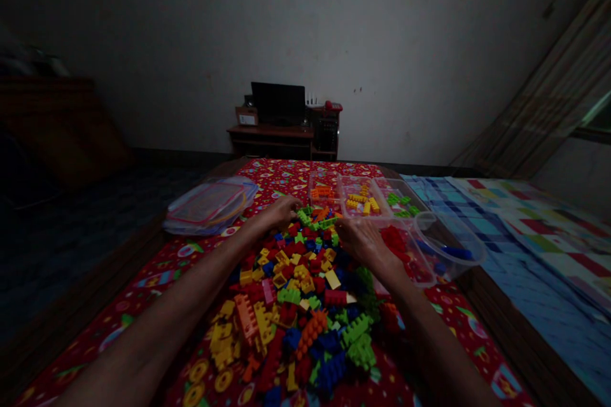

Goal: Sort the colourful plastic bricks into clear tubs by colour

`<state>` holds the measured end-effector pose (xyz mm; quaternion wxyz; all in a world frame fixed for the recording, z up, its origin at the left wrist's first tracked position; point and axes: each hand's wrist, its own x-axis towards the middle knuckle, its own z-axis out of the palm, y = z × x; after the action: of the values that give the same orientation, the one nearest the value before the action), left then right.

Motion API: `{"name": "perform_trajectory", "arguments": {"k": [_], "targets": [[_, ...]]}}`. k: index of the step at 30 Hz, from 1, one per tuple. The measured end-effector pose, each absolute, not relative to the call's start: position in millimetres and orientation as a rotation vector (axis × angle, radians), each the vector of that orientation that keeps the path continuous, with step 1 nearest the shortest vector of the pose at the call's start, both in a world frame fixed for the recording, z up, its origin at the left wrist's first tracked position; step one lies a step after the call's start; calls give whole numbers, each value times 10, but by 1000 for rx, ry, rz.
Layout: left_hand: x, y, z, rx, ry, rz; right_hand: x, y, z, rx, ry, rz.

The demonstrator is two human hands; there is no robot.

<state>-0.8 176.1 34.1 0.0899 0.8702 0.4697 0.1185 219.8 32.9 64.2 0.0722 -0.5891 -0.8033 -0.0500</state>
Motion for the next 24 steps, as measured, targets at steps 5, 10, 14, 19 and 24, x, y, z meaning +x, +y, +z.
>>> {"name": "perform_trajectory", "arguments": {"k": [5,10,14,19,24], "targets": [[-62,1734,365,2597,1340,438,2234,346,658,-1741,-2378,-144],[-100,1685,354,2569,1239,408,2238,324,658,-1721,-2378,-151],[-156,1587,405,2537,1237,481,2201,298,631,-1668,-2395,-178],[-128,1365,502,2317,1173,734,2135,356,519,-1532,-2362,-130],[23,1071,571,2279,1094,713,2103,341,540,-1444,-2370,-90]]}}
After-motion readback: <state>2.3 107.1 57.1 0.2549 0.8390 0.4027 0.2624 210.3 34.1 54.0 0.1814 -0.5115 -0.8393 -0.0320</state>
